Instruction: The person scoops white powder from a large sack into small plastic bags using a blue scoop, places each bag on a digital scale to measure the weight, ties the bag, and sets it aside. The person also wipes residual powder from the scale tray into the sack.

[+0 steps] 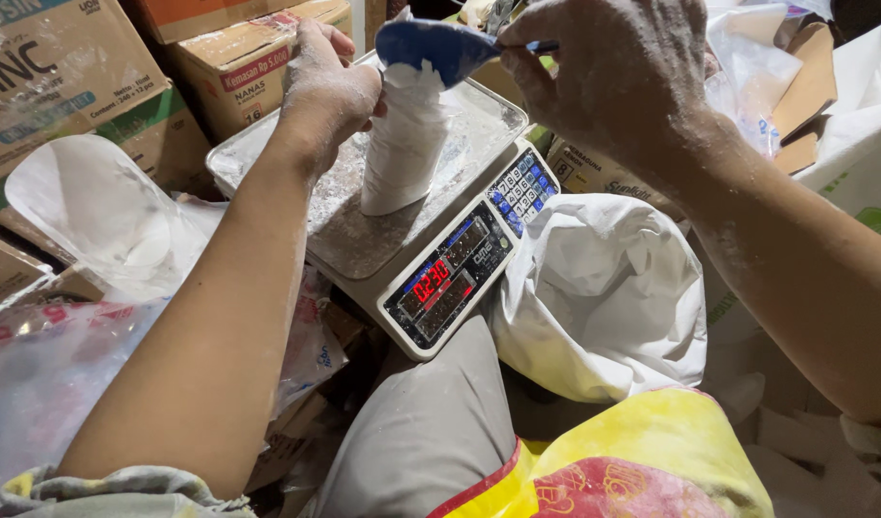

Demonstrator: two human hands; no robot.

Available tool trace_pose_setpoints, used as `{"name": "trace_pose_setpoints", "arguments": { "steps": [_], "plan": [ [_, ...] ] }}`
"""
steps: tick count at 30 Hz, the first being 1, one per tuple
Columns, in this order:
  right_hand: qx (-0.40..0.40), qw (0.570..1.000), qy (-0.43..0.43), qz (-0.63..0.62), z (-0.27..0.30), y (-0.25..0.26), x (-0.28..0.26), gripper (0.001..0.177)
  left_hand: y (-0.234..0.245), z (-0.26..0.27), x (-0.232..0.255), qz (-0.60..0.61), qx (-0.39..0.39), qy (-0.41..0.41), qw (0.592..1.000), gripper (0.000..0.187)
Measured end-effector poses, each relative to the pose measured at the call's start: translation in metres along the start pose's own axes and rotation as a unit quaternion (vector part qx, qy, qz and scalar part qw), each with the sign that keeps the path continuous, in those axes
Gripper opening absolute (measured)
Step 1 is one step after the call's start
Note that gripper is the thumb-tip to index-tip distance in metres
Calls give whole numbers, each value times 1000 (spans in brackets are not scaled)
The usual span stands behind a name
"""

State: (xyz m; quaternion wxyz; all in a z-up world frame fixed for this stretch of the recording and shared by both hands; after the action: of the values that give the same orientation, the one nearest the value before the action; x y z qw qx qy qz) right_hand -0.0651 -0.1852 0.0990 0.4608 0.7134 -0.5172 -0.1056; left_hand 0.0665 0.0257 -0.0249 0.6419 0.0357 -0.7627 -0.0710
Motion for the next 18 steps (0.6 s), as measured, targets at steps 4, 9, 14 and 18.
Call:
{"name": "trace_pose_setpoints", "arguments": {
  "steps": [4, 9, 14, 18],
  "plan": [
    [67, 996, 33, 55, 6, 8, -7, 12, 0, -3, -1, -3, 1, 3, 1000, 40],
    [65, 996, 14, 65, 11, 7, -11, 13, -1, -2, -3, 0, -3, 20, 1000, 39],
    [-1, 999, -49, 0, 14, -3, 2, 16, -1, -5, -7, -32, 5, 28, 999, 37],
    [37, 999, -27, -28, 18, -1, 6, 14, 0, -10, 6, -150, 71, -62, 984, 28]
  ]
}}
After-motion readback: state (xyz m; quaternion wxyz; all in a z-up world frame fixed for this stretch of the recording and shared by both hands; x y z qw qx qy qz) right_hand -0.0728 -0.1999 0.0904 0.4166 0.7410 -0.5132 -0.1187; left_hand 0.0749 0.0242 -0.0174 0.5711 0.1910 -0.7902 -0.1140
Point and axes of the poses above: each hand's wrist, its own z-axis away from the middle knuckle, its own y-axis out of the back of the hand, x = y × z, the point moved 7 cm from there along -z, towards the middle knuckle, and after that the axes turned 6 degrees about -x, right-handed, at the moved point
